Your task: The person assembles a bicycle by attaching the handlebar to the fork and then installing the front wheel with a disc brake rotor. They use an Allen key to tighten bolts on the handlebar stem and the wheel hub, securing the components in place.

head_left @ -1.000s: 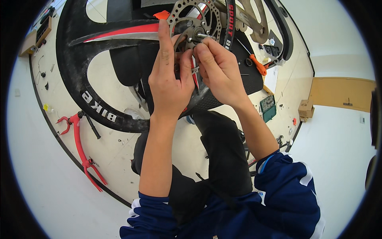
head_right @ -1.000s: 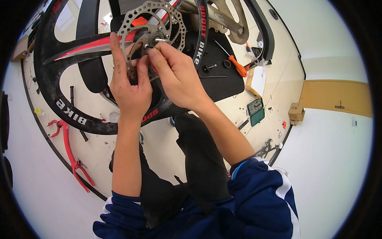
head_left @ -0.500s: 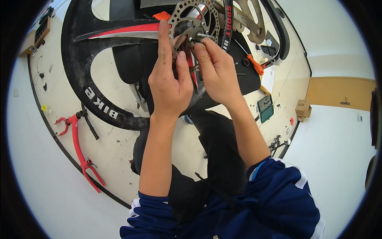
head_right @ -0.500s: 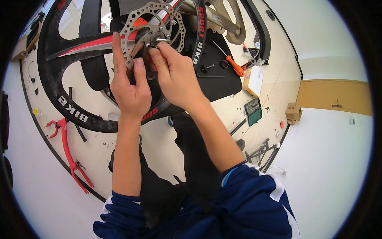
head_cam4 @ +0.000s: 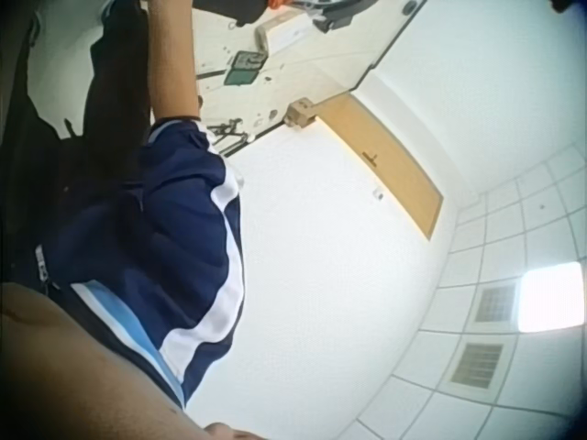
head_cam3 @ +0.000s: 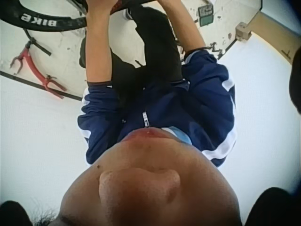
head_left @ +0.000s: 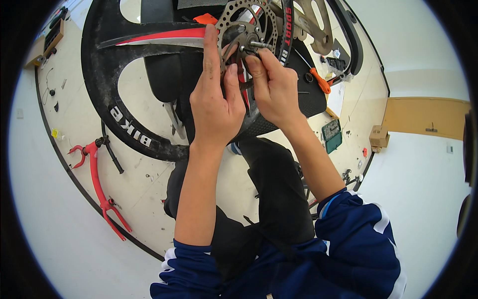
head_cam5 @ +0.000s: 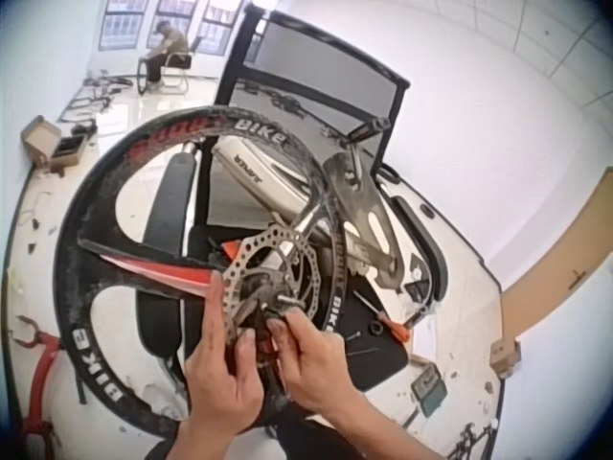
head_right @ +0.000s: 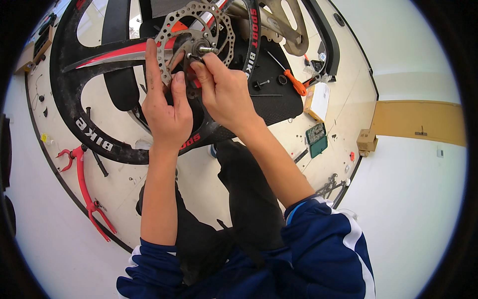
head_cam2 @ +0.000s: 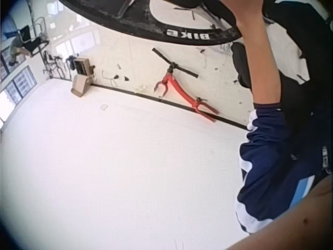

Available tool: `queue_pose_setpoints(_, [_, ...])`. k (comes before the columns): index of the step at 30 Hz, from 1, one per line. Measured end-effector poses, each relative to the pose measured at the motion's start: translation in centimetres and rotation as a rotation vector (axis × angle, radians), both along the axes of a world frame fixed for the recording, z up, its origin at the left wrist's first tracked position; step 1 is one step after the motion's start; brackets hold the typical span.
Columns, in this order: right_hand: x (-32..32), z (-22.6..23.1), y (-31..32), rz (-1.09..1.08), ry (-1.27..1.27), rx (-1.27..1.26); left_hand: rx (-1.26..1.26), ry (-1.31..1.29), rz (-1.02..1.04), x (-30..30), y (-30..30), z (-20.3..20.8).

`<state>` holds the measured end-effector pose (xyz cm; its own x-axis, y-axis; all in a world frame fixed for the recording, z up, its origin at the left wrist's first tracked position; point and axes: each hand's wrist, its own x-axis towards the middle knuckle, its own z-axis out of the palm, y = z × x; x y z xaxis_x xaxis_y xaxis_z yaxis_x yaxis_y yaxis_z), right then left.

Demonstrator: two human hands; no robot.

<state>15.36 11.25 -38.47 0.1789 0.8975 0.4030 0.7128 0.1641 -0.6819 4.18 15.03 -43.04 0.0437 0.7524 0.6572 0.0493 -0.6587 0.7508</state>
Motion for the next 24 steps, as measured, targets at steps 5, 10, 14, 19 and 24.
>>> queue_pose_setpoints(5, [0.4,-1.7,-1.5,-0.038,0.167,-0.012,-0.047,-0.011,-0.010,-0.1,-0.3,0.6])
queue_pose_setpoints(10, [2.4,-2.4,-2.1,0.064,0.051,-0.055,-0.043,-0.037,-0.025,-0.2,-0.3,0.2])
queue_pose_setpoints(14, [6.6,-0.3,0.2,0.136,-0.322,0.051,-0.084,-0.024,-0.060,-0.2,-0.5,0.7])
queue_pose_setpoints(19, [6.8,2.0,0.0,0.210,-0.431,0.037,-0.062,0.007,-0.042,-0.4,-0.2,0.9])
queue_pose_setpoints(24, [7.4,0.9,-1.5,0.112,0.465,0.061,-0.073,0.008,-0.003,0.4,-0.2,0.7])
